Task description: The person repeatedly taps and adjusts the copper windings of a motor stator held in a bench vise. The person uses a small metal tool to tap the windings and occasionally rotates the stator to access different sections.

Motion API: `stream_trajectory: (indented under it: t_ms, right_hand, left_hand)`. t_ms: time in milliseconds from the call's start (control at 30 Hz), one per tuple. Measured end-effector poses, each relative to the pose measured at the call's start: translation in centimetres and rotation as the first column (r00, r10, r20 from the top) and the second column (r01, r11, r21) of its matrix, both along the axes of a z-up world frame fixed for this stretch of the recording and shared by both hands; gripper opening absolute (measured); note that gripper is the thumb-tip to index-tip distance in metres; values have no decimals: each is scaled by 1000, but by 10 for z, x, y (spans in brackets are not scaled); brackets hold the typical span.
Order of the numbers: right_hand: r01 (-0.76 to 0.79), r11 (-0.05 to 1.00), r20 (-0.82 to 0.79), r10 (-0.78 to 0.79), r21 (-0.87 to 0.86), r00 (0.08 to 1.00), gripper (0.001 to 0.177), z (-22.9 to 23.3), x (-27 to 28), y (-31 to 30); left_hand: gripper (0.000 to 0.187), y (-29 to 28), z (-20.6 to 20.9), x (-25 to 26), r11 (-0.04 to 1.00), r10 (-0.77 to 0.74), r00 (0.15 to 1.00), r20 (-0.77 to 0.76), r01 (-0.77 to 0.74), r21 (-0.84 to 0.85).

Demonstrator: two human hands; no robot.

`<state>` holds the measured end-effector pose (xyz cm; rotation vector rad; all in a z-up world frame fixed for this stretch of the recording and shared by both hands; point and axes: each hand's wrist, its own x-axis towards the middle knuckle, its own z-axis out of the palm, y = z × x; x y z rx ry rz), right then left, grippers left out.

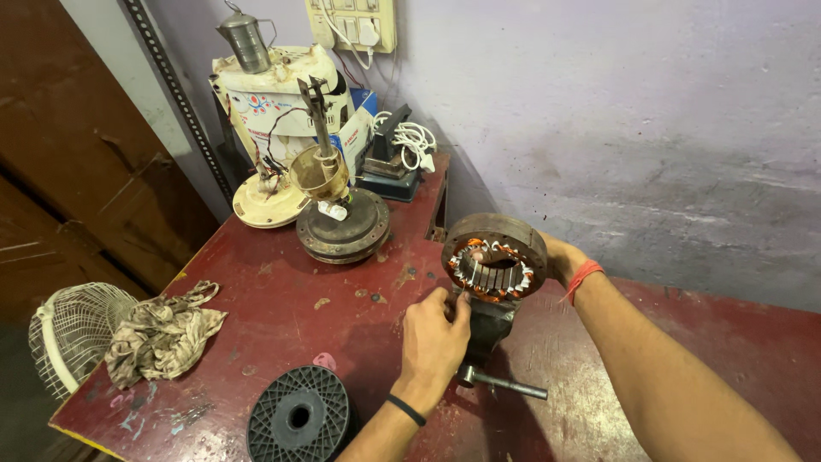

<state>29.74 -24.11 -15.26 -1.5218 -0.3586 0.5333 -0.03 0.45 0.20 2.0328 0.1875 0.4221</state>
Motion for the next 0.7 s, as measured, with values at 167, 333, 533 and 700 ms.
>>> stream_trajectory:
  t_ms: [167,333,533,700]
  right_hand:
    - [130,987,-76,-137,-89,988,41,42,-48,12]
    - [281,939,-121,-261,199,958,40,70,-104,34]
    - [389,881,-273,-317,270,908,45,58,-110,31]
    - [354,886,-228,-294,298,928,45,49,-104,27]
  left_hand:
    - [28,1,3,-4,999,11,999,39,-13,53]
    - [28,4,-1,-12,978,-103,938,331,36,203]
    - [21,8,-12,-6,921,-254,892,375,105,374]
    - [19,10,-11,-3,915,-267,897,353,121,385]
